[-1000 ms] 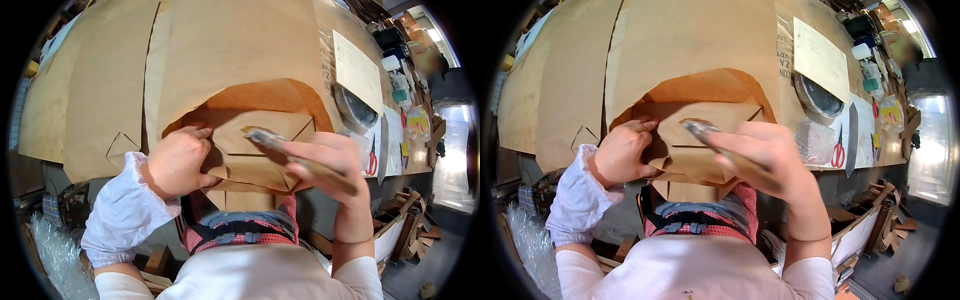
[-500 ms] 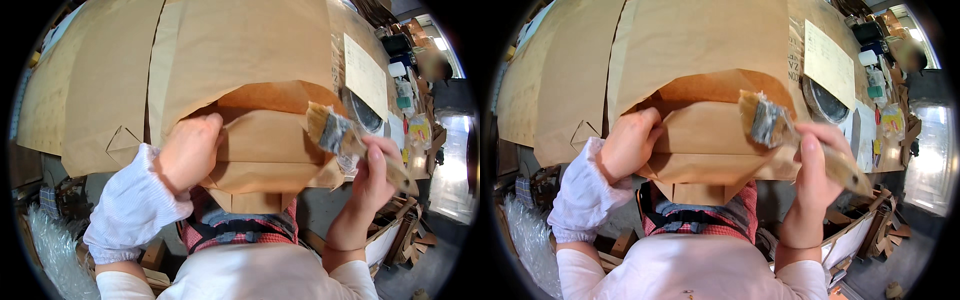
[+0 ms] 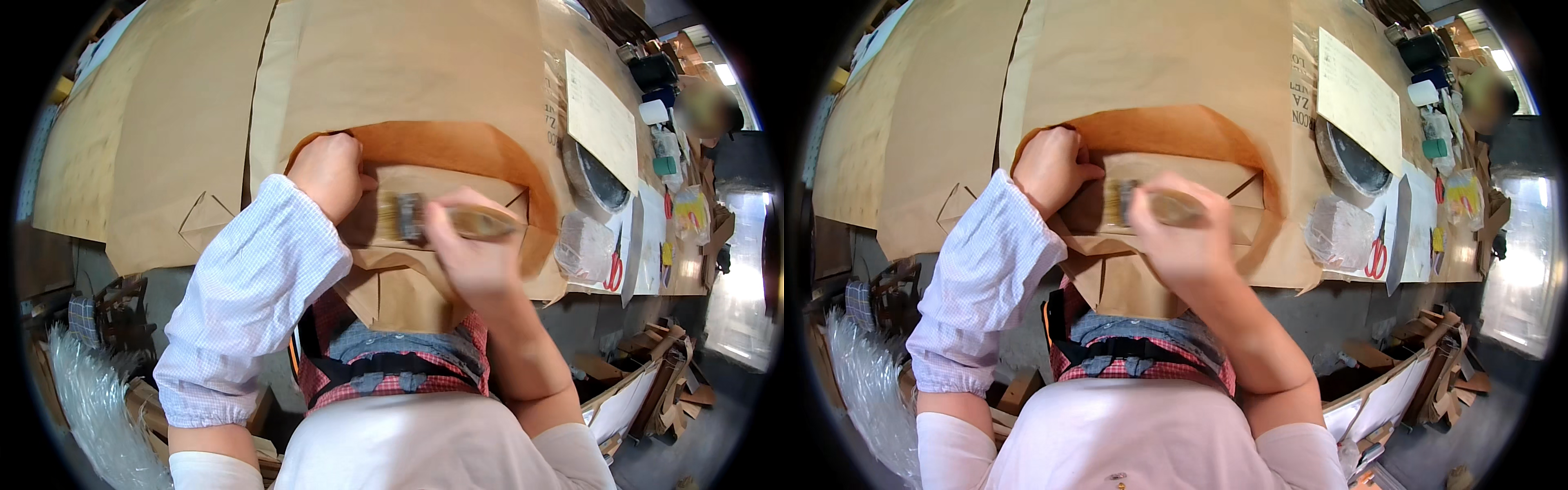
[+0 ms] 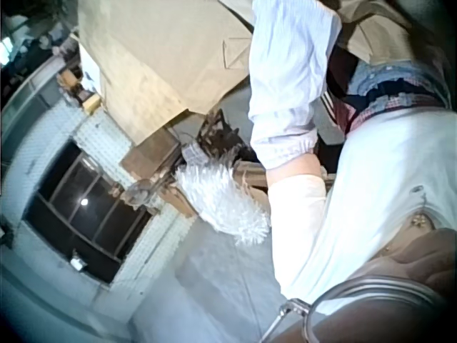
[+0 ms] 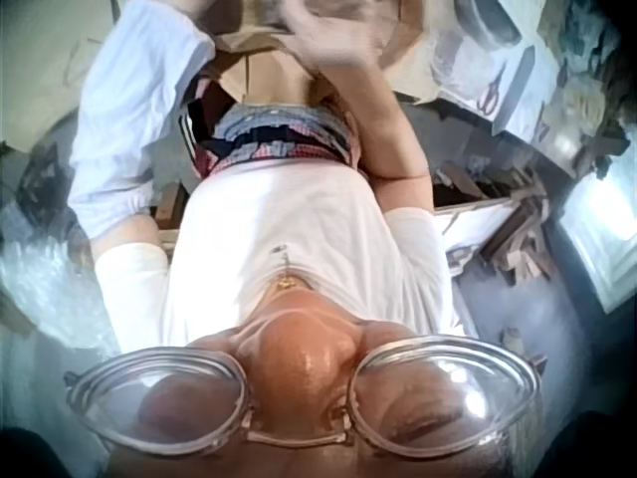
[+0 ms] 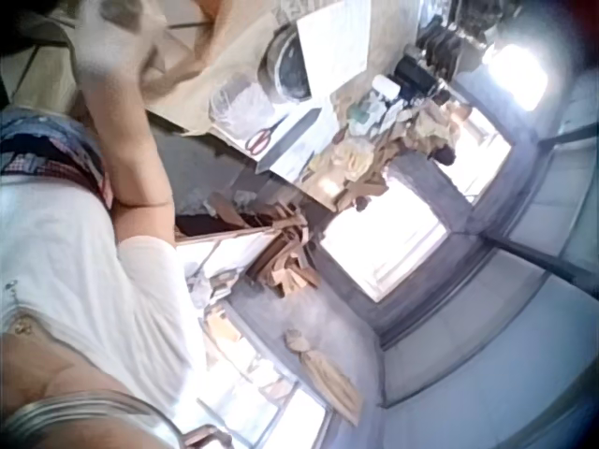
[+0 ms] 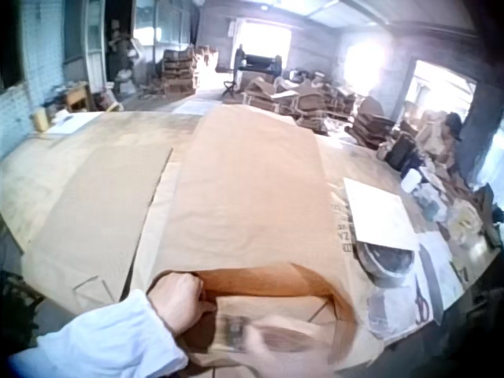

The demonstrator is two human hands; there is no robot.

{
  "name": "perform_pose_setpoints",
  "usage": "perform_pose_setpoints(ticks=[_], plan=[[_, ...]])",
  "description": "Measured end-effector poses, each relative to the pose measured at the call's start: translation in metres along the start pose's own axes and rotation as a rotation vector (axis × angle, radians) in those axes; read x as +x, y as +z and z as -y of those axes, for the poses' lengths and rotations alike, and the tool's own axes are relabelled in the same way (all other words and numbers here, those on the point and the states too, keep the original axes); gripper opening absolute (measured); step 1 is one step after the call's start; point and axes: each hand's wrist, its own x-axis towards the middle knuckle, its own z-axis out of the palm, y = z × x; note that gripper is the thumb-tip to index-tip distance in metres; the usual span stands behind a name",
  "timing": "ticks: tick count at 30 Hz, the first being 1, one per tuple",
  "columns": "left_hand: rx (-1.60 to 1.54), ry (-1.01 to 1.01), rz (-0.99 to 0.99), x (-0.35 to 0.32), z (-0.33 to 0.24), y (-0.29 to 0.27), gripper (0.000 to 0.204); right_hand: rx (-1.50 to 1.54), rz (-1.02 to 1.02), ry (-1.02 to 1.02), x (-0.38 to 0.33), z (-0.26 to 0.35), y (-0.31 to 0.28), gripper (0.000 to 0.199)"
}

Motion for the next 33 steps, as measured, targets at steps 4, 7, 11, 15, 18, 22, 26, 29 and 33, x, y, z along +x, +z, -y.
perform_pose_setpoints(ticks=[4, 7, 11, 15, 18, 22, 26, 29, 33], plan=[[0.124, 0.051, -0.041, -0.004, -0.006, 0.005, 0.018, -0.411, -0.119, -0.106, -0.015, 0.006, -0.056, 0.004], [0.337, 0.117, -0.050, -0.012, -0.025, 0.005, 0.009, -0.732, -0.135, -0.183, -0.016, 0.001, -0.076, 0.007], [0.611, 0.189, 0.014, -0.018, -0.053, 0.000, 0.007, 0.083, -0.122, -0.009, -0.022, 0.022, -0.096, 0.018], [0.694, 0.252, -0.042, -0.020, -0.061, 0.009, 0.007, 0.843, -0.530, -0.017, 0.042, -0.054, -0.083, 0.040], [0.693, 0.340, -0.034, -0.022, -0.061, 0.015, 0.006, 1.276, -0.251, 0.091, 0.046, -0.092, -0.037, 0.038], [-0.438, 0.795, -0.196, -0.050, -0.054, -0.007, 0.029, 1.614, -0.001, 0.154, 0.044, -0.093, -0.028, 0.039], [0.205, 0.175, -0.323, -0.052, 0.016, 0.015, 0.058, 1.635, 0.126, 0.120, 0.041, -0.101, -0.028, 0.040], [0.414, 0.094, -0.256, -0.050, 0.011, 0.041, 0.063, 1.561, 0.109, 0.132, 0.044, -0.104, -0.025, 0.040], [0.322, 0.116, -0.311, -0.050, 0.004, 0.060, 0.066, 1.511, 0.179, 0.078, 0.042, -0.110, -0.025, 0.035]])
